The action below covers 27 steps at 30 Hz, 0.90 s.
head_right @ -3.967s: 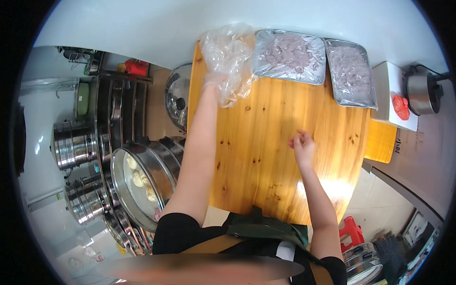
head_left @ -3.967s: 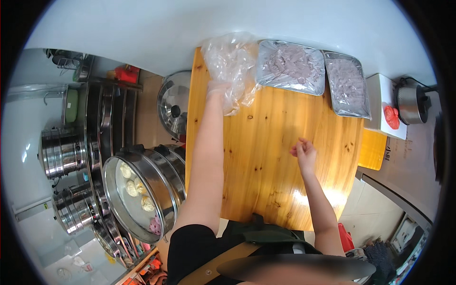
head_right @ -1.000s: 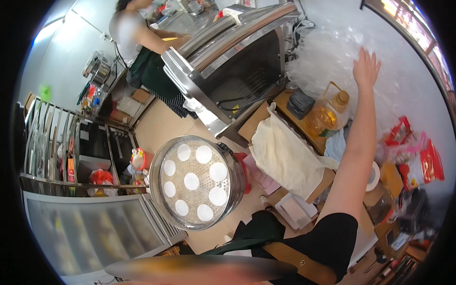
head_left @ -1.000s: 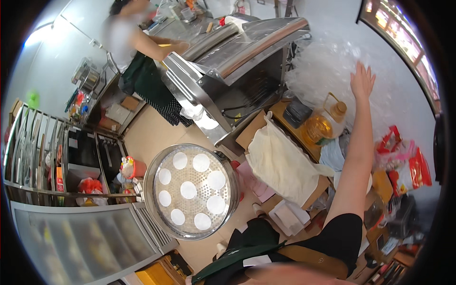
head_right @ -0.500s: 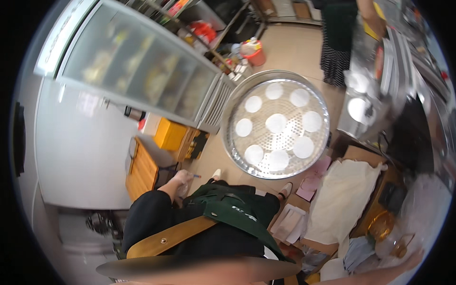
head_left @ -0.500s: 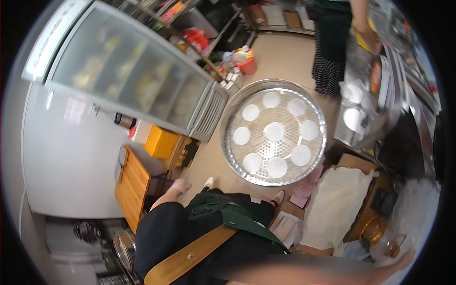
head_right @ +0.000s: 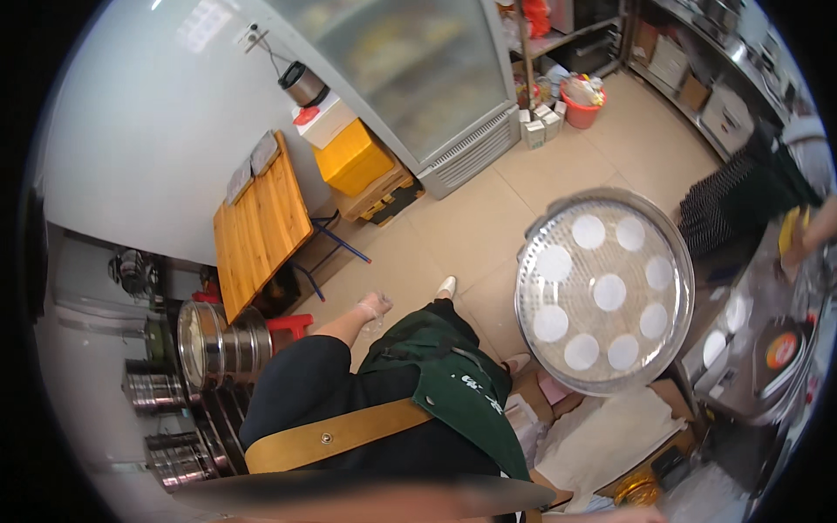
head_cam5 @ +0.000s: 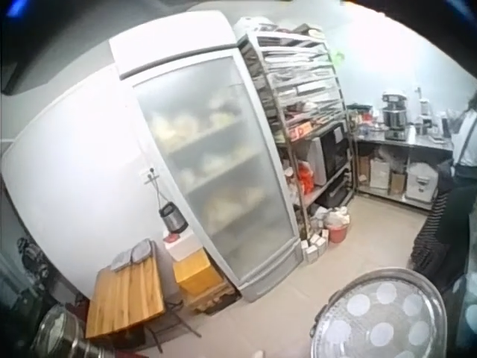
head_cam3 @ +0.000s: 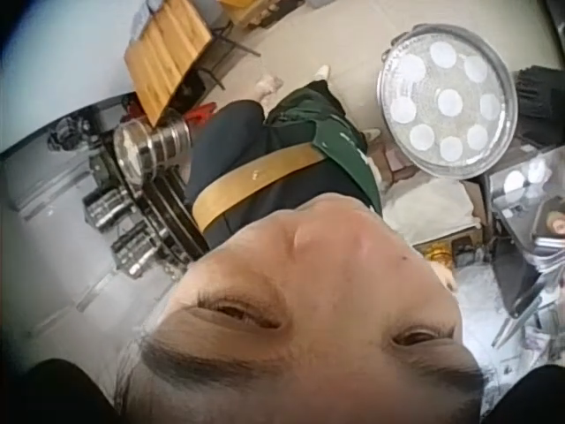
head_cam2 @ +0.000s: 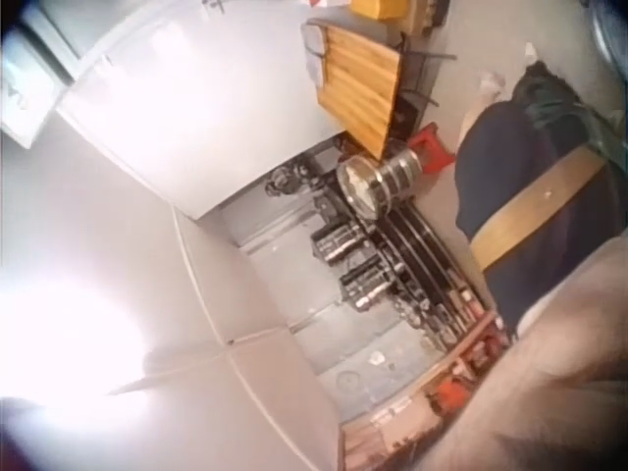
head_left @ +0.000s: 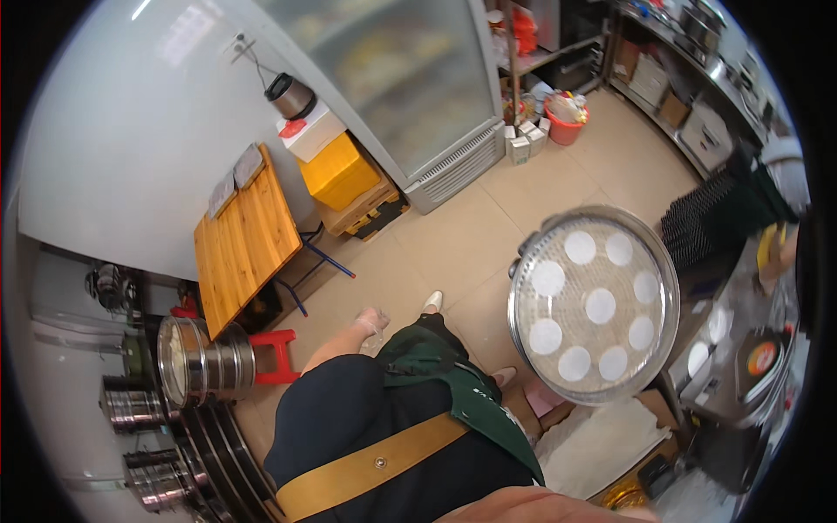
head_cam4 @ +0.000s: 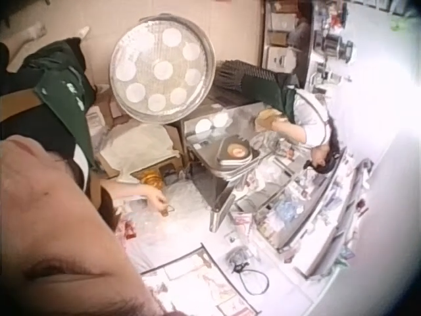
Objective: The person is preparing various types of steamed buns by placing them onto steamer trays and organizing them in a commercial kitchen setting.
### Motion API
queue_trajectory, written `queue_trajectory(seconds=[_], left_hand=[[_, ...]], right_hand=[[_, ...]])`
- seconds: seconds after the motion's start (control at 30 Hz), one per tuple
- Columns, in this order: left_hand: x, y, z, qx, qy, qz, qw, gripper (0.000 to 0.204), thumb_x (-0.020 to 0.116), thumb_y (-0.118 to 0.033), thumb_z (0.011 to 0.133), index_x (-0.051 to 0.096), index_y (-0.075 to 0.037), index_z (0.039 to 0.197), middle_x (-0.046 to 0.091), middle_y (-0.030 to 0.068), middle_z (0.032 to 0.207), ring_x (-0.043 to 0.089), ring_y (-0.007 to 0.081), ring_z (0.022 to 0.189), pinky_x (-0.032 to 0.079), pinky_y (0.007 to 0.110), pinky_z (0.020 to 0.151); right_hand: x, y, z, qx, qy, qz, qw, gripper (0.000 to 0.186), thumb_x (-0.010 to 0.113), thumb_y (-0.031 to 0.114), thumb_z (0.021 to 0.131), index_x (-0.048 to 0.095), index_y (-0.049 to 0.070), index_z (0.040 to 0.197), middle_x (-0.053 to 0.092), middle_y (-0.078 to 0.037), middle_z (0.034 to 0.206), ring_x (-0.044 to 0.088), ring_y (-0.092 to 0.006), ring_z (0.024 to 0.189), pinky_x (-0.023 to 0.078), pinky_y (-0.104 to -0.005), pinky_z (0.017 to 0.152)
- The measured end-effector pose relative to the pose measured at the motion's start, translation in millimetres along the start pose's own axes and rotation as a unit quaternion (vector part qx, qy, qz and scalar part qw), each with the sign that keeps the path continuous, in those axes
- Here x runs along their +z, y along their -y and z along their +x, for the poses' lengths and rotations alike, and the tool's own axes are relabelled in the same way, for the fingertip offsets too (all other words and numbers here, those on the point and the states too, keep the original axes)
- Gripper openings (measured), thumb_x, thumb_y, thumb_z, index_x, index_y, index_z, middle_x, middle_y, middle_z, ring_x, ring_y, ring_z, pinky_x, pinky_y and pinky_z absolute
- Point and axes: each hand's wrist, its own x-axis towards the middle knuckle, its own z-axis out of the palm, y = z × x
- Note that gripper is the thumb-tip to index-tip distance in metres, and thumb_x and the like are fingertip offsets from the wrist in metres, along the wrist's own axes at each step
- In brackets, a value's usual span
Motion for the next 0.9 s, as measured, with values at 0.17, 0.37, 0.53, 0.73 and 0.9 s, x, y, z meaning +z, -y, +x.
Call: queue_trajectory(seconds=[0.17,0.37,0.53,0.73,0.9], left_hand=[[6,70,40,0.001,0.015,-0.149,0.989,0.035,0.045,-0.033,0.074,0.059,-0.004,0.089,0.056,0.0186,0.091,0.054,0.0314,0.088,0.042,0.036,0.077],[-19,137,118,-0.026,-0.134,-0.352,0.926,0.034,0.047,-0.033,0.075,0.057,-0.002,0.085,0.058,0.0169,0.081,0.057,0.0279,0.075,0.044,0.035,0.068],[-49,182,95,-0.020,-0.156,-0.473,0.867,0.029,0.048,-0.028,0.077,0.054,0.001,0.078,0.054,0.0112,0.065,0.050,0.0168,0.060,0.041,0.031,0.056],[-8,202,48,-0.144,-0.244,-0.589,0.756,0.030,0.049,-0.026,0.078,0.053,0.002,0.072,0.050,0.0063,0.055,0.046,0.0130,0.052,0.038,0.031,0.050],[30,209,28,-0.217,-0.180,-0.641,0.714,0.030,0.048,-0.027,0.077,0.054,0.002,0.072,0.051,0.0072,0.055,0.047,0.0143,0.051,0.038,0.032,0.049]], right_hand=[[-10,411,-150,-0.020,0.278,0.378,0.883,0.018,0.051,0.010,0.080,0.055,-0.002,0.093,0.055,-0.014,0.095,0.052,-0.0192,0.084,0.041,-0.0282,0.075],[-118,735,-283,-0.413,0.408,0.626,0.521,0.030,0.058,0.000,0.066,0.051,0.000,0.096,0.050,-0.015,0.097,0.048,-0.0303,0.090,0.039,-0.0357,0.077],[-189,919,-352,-0.659,0.150,0.599,0.428,0.028,0.055,0.009,0.064,0.052,-0.004,0.089,0.050,-0.015,0.098,0.045,-0.0283,0.098,0.036,-0.0371,0.086],[-215,1034,-405,-0.800,-0.038,0.410,0.436,0.028,0.050,0.014,0.069,0.057,-0.002,0.091,0.050,-0.012,0.101,0.042,-0.0260,0.103,0.026,-0.0389,0.094],[-243,1085,-391,-0.836,-0.140,0.293,0.442,0.028,0.052,0.017,0.068,0.059,0.004,0.092,0.051,-0.006,0.098,0.038,-0.0233,0.105,0.022,-0.0377,0.096]])
